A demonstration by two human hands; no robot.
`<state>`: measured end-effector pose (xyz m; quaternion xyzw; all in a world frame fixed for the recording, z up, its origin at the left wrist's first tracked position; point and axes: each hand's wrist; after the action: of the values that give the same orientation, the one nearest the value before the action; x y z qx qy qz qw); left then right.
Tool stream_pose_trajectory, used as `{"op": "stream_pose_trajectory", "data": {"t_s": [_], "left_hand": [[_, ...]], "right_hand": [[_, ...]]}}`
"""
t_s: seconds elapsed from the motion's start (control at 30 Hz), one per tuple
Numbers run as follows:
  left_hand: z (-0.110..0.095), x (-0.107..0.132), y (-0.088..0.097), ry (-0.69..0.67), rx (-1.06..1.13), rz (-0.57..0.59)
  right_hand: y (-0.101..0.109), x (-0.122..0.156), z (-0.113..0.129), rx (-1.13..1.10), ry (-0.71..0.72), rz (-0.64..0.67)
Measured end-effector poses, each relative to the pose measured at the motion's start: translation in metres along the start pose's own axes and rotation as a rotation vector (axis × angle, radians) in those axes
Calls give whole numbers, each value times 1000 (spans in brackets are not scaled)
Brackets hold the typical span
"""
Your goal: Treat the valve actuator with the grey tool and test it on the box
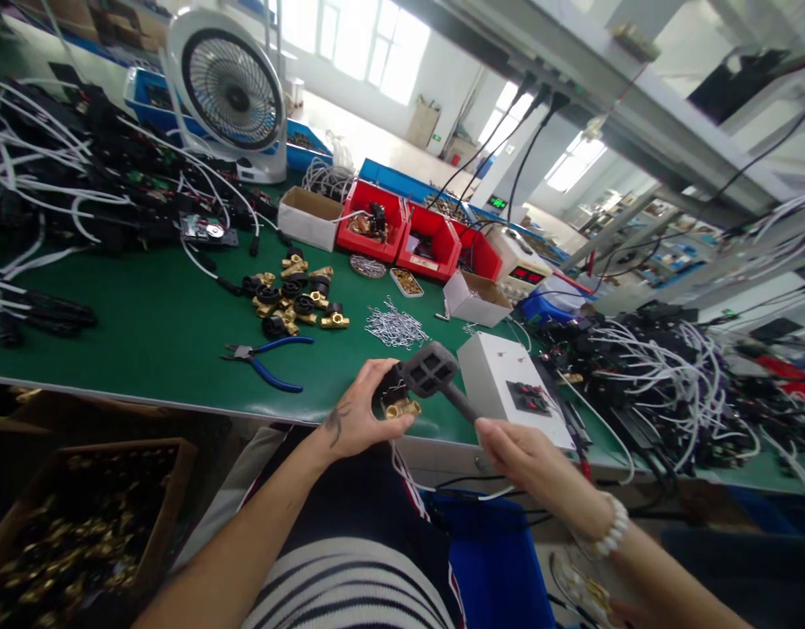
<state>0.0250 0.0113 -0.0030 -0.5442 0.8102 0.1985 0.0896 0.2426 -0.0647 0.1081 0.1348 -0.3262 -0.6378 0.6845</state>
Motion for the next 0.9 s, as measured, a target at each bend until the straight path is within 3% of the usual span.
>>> {"op": "stream_pose_trajectory", "data": {"t_s": [0.13, 0.3, 0.47, 0.6, 0.77, 0.9], "left_hand": [[1, 0, -1, -8, 3, 1], [2, 1, -1, 2, -2, -8], [1, 0, -1, -4, -1, -4], [0, 0, -1, 7, -2, -14], [-1, -1, -1, -2, -10, -11], [-3, 1, -1, 9, -27, -23]], "right_hand": [[2, 0, -1, -70, 64, -200], [-4, 3, -4, 72, 35, -2], [-1, 4, -7, -32, 43, -198], [-5, 5, -8, 113, 38, 2], [-3, 5, -5, -9, 58, -164], [-14, 2, -9, 98, 76, -5]]}}
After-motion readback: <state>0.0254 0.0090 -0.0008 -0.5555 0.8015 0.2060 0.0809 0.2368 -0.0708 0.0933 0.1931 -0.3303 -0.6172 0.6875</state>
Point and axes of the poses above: each hand's wrist, its own x-axis away from the middle knuckle, its own y-axis out of the back of the hand, z = x × y, and after that the axes turned 2 degrees about -x, right-handed
